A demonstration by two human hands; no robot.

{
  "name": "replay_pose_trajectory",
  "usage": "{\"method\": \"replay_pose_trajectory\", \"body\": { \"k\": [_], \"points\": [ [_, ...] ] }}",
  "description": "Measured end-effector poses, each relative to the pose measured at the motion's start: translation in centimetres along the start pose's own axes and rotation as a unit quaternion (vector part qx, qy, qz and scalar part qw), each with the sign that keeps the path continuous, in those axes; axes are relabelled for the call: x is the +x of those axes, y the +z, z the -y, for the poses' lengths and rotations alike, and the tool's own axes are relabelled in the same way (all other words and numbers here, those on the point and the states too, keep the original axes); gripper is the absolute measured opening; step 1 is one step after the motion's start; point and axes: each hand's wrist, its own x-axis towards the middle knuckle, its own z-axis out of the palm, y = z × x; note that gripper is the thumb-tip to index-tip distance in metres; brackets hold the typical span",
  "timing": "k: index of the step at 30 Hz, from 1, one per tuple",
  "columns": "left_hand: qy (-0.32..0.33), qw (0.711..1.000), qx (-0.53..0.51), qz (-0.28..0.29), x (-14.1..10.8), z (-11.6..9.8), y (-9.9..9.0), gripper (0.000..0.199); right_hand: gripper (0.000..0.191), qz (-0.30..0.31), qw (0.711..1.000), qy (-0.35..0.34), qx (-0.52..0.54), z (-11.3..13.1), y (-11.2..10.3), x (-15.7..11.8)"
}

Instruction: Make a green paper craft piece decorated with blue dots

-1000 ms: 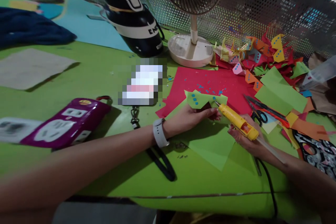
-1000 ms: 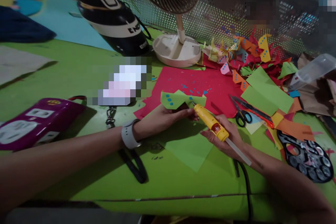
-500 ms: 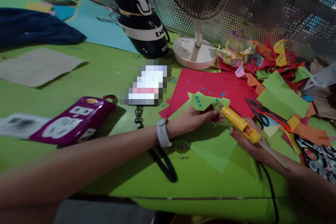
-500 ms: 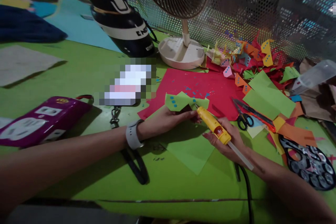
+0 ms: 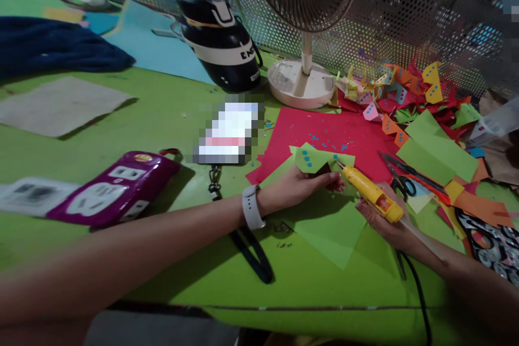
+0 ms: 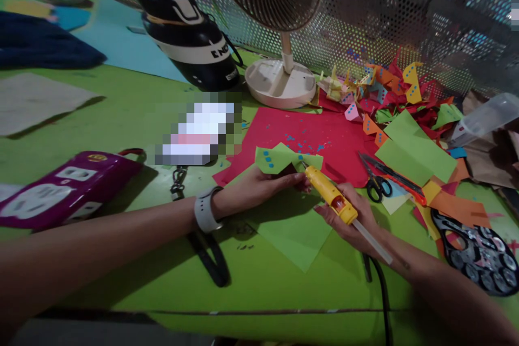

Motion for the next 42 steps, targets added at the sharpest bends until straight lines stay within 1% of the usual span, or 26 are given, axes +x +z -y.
{"method": "replay_pose_trajectory", "body": {
  "k": [3,10,16,20,28,34,42],
  "points": [
    [0.000,1.000,0.008,-0.003,-0.02,-0.02,-0.01,0.025,0.021,-0.003,1.000,-0.006,-0.009,0.30,-0.09,0.11],
    [-0.002,1.000,0.019,-0.003,-0.07,0.01,-0.06,0.028,0.025,0.002,0.999,0.013,-0.031,0.17,-0.10,0.10],
    [0.013,0.999,0.030,-0.008,-0.04,-0.04,0.02,0.026,0.025,0.003,1.000,0.016,-0.010,0.16,0.02,0.00],
    [0.022,0.999,0.031,-0.009,-0.01,-0.05,0.04,0.025,0.025,0.001,1.000,0.018,-0.018,0.21,0.08,0.07],
    [0.015,0.999,0.038,-0.008,0.00,-0.01,-0.03,0.026,0.027,0.005,1.000,0.023,-0.011,0.14,0.09,0.10],
    [0.022,0.999,0.037,-0.002,0.00,0.18,-0.10,0.027,0.029,0.006,0.999,0.033,0.004,0.60,0.10,0.26],
    [0.021,0.999,0.043,-0.004,-0.01,0.31,-0.07,0.028,0.026,0.002,0.999,0.044,0.005,0.91,0.08,0.28]
  ]
}}
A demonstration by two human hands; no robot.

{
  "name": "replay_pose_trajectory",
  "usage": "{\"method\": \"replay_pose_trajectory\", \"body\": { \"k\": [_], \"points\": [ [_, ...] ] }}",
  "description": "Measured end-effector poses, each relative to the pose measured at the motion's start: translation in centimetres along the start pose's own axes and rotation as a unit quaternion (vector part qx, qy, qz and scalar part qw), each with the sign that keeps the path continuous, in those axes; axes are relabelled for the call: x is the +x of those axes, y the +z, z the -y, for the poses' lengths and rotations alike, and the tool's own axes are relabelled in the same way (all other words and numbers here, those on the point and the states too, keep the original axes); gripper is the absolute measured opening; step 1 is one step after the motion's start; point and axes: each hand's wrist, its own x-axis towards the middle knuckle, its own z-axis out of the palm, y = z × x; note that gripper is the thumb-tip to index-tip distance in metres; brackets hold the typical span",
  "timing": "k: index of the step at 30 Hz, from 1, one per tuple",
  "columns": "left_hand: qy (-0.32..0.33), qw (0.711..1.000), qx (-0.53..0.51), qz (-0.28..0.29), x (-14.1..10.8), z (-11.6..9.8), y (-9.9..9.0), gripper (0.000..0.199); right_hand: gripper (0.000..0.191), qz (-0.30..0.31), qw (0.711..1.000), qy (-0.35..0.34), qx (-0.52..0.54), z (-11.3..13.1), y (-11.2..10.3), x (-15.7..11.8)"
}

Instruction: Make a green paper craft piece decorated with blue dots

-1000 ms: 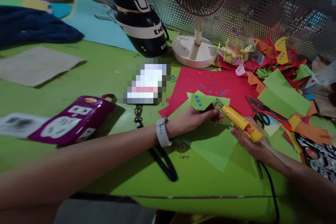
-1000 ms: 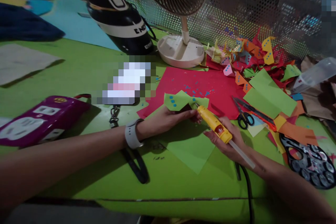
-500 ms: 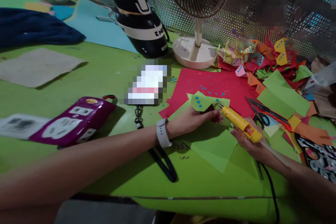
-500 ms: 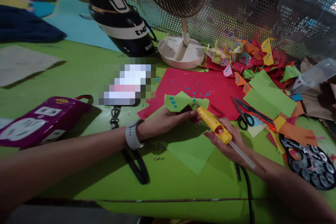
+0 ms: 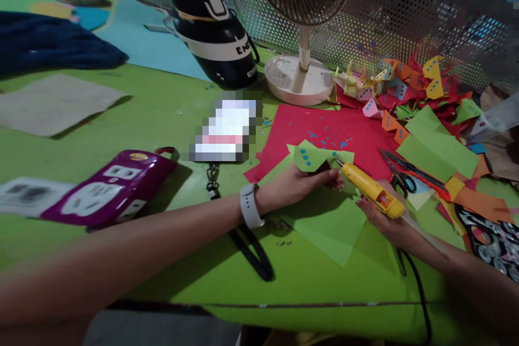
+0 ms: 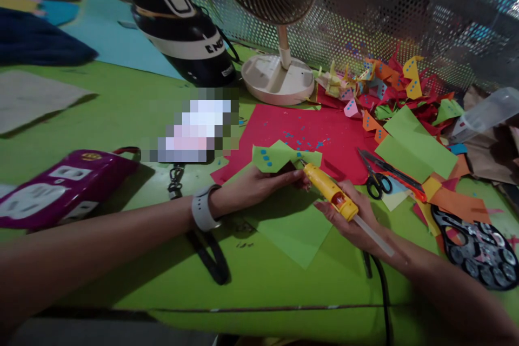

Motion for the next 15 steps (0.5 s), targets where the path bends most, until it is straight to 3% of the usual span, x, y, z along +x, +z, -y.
{"method": "replay_pose_trajectory", "body": {
  "k": [15],
  "points": [
    [0.017,1.000,0.001,0.000,0.04,0.07,-0.03,0.025,0.030,-0.009,1.000,0.004,-0.017,-0.41,0.05,-0.13]
  ]
}}
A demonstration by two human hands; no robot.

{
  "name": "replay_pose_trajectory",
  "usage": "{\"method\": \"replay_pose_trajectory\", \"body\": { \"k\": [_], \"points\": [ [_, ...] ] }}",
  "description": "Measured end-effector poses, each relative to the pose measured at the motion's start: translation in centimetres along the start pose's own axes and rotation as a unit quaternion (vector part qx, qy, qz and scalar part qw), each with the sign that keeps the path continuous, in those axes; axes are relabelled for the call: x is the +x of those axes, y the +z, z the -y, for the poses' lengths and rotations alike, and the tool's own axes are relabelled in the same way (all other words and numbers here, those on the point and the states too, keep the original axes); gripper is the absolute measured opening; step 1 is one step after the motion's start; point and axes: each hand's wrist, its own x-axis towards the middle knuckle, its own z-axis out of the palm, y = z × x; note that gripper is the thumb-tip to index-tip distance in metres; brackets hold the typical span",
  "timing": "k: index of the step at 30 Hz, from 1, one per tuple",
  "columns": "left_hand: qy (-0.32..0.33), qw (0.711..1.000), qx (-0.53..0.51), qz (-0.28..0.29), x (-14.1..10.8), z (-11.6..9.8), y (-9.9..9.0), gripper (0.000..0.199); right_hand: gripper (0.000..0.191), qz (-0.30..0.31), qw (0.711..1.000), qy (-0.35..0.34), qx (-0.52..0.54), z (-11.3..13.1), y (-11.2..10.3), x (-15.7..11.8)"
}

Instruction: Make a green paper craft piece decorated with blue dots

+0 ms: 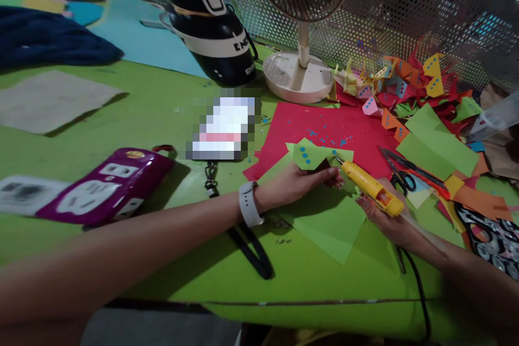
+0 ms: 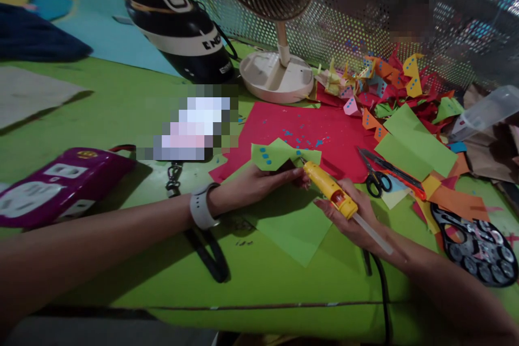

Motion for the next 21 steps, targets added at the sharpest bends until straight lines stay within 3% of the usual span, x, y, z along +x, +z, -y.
{"method": "replay_pose_trajectory", "body": {
  "k": [7,21],
  "points": [
    [-0.004,1.000,-0.001,0.002,-0.03,-0.04,0.04,0.026,0.026,-0.006,0.999,-0.003,-0.037,0.80,-0.13,-0.05],
    [-0.007,1.000,0.007,-0.002,-0.06,0.19,0.00,0.023,0.029,-0.004,1.000,-0.017,-0.007,0.45,-0.08,0.25]
  ]
}}
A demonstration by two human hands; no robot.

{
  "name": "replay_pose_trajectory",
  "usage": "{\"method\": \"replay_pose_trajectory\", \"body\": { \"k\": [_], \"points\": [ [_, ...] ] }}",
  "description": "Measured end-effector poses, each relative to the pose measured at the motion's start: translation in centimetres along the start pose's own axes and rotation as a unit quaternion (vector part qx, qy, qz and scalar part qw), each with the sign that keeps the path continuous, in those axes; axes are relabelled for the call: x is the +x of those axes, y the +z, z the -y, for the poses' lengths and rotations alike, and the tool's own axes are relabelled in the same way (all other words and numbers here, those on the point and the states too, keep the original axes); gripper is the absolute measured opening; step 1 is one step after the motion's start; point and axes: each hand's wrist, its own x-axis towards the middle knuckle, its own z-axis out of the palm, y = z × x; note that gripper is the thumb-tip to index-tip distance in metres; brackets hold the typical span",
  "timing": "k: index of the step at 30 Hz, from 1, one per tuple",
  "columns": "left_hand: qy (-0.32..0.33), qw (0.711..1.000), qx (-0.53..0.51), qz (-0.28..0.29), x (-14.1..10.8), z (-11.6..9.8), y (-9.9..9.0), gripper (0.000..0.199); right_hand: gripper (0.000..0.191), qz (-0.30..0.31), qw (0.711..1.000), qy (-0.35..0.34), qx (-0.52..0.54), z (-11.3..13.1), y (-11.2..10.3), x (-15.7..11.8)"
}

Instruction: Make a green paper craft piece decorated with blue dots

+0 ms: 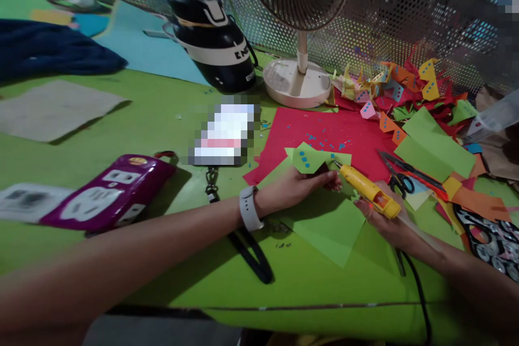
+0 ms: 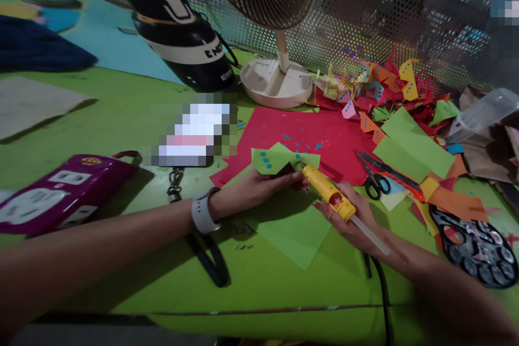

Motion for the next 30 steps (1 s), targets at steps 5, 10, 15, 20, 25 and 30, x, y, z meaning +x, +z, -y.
{"method": "replay_pose_trajectory", "body": {
  "k": [5,10,15,20,25,30],
  "points": [
    [0.003,1.000,0.004,-0.001,0.06,0.24,0.07,0.025,0.024,-0.004,1.000,-0.022,0.004,-0.42,0.16,-0.17],
    [-0.003,1.000,-0.001,-0.011,0.08,0.19,0.20,0.024,0.024,-0.008,0.999,-0.034,0.004,-0.47,0.23,-0.15],
    [-0.001,1.000,-0.005,-0.013,0.02,0.31,0.20,0.022,0.025,-0.008,0.999,-0.033,0.000,-0.28,0.22,-0.06],
    [0.009,1.000,-0.009,-0.016,0.00,0.46,0.23,0.022,0.027,-0.014,0.999,-0.040,-0.021,-0.48,0.22,-0.11],
    [0.009,1.000,-0.006,-0.014,0.03,0.58,0.22,0.022,0.026,-0.004,0.999,-0.025,-0.022,-0.23,0.10,-0.08],
    [0.018,1.000,-0.004,-0.015,0.00,0.78,0.17,0.023,0.025,-0.006,1.000,-0.025,-0.018,0.02,0.10,-0.05]
  ]
}}
